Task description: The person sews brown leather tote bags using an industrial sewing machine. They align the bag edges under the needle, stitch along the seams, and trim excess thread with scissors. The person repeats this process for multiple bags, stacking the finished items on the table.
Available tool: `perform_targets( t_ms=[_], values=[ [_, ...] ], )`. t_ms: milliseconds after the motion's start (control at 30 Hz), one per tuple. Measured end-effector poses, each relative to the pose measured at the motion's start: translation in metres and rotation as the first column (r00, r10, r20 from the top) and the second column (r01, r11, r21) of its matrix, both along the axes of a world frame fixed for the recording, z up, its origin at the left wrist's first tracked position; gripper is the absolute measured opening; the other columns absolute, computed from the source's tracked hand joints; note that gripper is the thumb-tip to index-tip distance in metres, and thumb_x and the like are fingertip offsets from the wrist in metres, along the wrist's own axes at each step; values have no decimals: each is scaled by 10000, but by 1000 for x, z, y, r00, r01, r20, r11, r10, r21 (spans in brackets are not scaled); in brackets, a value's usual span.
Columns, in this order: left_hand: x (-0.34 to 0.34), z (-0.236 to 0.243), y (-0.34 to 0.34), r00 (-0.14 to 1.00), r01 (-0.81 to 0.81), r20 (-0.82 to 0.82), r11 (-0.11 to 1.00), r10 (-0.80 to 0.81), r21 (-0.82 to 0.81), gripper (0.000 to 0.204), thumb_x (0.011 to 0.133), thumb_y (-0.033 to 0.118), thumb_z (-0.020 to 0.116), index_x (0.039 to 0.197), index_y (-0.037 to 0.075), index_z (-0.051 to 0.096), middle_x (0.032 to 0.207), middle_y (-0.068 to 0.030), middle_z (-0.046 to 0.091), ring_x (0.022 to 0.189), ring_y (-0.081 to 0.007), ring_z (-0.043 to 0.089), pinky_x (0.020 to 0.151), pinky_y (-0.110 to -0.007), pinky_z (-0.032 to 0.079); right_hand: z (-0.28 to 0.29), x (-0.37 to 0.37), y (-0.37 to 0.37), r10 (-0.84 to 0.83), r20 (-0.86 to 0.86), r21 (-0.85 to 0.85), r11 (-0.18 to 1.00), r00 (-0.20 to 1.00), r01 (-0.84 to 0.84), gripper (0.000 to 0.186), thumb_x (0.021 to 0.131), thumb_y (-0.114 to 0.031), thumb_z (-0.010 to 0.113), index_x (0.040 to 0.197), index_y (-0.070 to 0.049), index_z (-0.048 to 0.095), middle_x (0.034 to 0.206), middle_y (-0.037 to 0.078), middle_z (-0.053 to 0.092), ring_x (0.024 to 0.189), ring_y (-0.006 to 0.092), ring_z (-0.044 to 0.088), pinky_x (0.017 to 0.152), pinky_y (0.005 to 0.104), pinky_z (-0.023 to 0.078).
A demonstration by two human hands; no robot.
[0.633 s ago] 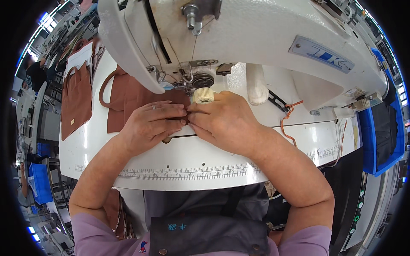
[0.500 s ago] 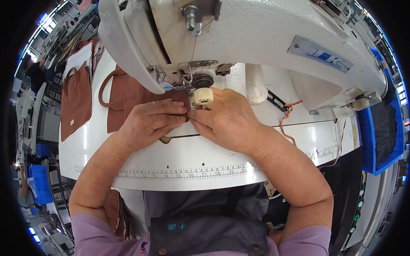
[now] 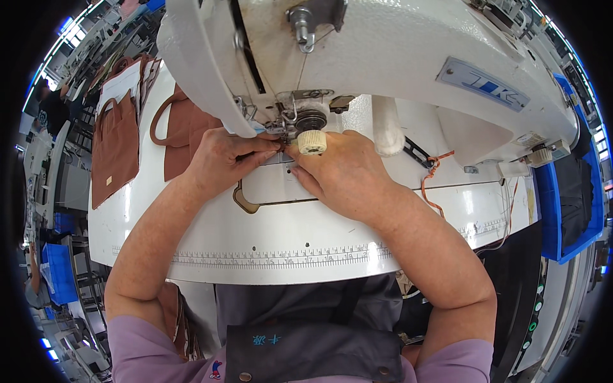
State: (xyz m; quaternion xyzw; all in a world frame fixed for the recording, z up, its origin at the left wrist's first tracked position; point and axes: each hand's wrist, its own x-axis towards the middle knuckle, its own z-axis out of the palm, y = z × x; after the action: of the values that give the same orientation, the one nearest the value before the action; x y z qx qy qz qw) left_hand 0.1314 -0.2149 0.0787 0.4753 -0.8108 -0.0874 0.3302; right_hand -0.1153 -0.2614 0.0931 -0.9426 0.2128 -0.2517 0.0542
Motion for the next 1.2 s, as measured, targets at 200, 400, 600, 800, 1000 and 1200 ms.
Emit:
perform_targets(
  t_ms=[200, 400, 600, 800, 1000, 1200],
  values=[
    [-1, 1, 1, 1000, -23, -4, 1000, 23, -3, 145, 864, 77, 798, 1006, 66, 824, 1030, -86, 805, 870, -247, 779, 787, -330, 625, 0, -1, -2, 11, 11, -8, 1000, 1000, -11, 260, 867, -215, 762, 1101, -101, 743, 818, 90, 670, 766, 304, 681, 667, 454, 529],
    [-3, 10, 4, 998, -22, -56, 994, 28, 102, 222, 862, 66, 789, 1083, 63, 810, 1075, -111, 795, 960, -268, 773, 855, -349, 623, 0, -2, -2, 7, 26, -11, 1000, 1000, -6, 257, 876, -199, 749, 1111, -95, 741, 820, 102, 670, 762, 313, 679, 670, 463, 533],
    [-17, 5, 25, 992, -77, 97, 997, 77, 0, 268, 896, 48, 742, 1161, 33, 781, 1232, -137, 750, 1164, -288, 717, 990, -366, 585, -4, 0, -4, 24, 37, -1, 1000, 999, -24, 224, 888, -179, 728, 1094, -93, 753, 824, 110, 671, 751, 323, 678, 674, 466, 539],
    [-10, 2, 25, 994, -63, 84, 998, 64, -9, 268, 933, 80, 705, 1192, 49, 769, 1251, -114, 735, 1155, -297, 699, 1095, -416, 528, -3, 0, -3, 22, 37, 15, 1000, 999, -23, 228, 889, -173, 718, 1099, -98, 761, 830, 119, 671, 757, 331, 678, 687, 472, 544],
    [-16, 4, 23, 991, -118, 73, 992, 116, 31, 267, 955, 88, 698, 1209, 51, 770, 1274, -131, 734, 1139, -314, 710, 1054, -426, 532, -4, 0, -3, 1, 21, 20, 1000, 1000, -1, 237, 900, -189, 713, 1113, -102, 767, 837, 129, 673, 765, 334, 681, 701, 473, 545],
    [-18, 2, 21, 984, -149, 100, 989, 149, -10, 274, 961, 93, 687, 1222, 64, 767, 1257, -142, 738, 1116, -327, 713, 1061, -450, 523, -5, -2, -4, -2, 17, 10, 1000, 1000, 1, 240, 906, -209, 717, 1115, -103, 768, 834, 131, 670, 767, 337, 680, 694, 473, 541]
  ],
)
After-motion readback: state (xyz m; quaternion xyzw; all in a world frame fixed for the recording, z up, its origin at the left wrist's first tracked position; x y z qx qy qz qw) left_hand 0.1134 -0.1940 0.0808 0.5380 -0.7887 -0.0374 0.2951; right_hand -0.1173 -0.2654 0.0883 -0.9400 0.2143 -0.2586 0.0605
